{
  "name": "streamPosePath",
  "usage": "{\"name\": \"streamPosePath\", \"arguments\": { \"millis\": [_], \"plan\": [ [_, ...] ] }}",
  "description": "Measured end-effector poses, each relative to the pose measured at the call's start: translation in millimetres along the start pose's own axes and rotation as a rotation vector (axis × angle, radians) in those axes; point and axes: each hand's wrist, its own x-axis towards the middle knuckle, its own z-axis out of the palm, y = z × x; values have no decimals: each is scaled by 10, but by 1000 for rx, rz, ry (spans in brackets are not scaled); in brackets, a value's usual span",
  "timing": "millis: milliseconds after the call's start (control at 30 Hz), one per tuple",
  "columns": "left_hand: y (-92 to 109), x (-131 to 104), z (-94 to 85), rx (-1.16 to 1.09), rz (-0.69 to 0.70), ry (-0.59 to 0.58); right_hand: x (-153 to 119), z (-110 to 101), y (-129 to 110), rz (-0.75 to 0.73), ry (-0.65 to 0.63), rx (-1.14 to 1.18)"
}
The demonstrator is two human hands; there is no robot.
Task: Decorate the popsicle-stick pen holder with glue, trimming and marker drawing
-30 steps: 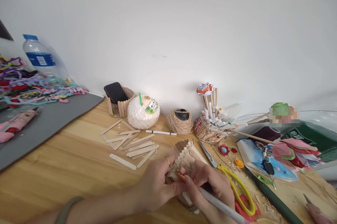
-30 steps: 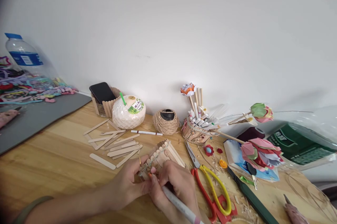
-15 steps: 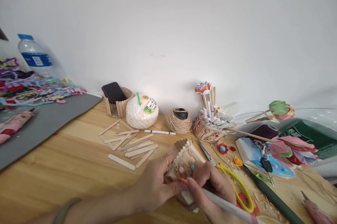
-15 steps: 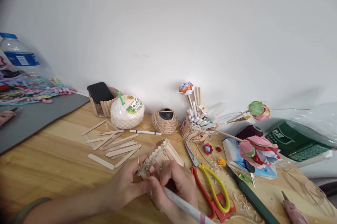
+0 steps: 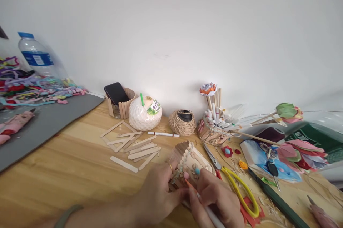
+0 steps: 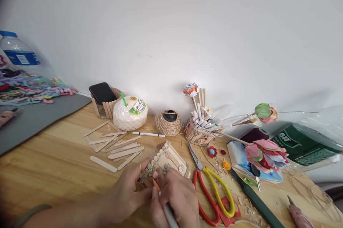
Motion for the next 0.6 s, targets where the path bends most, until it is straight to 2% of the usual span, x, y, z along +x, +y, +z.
{"name": "streamPosePath", "arguments": {
  "millis": [300,467,533,600],
  "plan": [
    [21,11,6,-14,77,-7,4,-16,34,-39,-56,-40],
    [12,13,-1,21,57,2,3,9,14,-44,-55,-20],
    [1,3,-6,36,55,4,2,11,6,36,-39,66],
    [-7,-8,-11,40,46,3,-4,-1,5,199,19,204]
  ]
}}
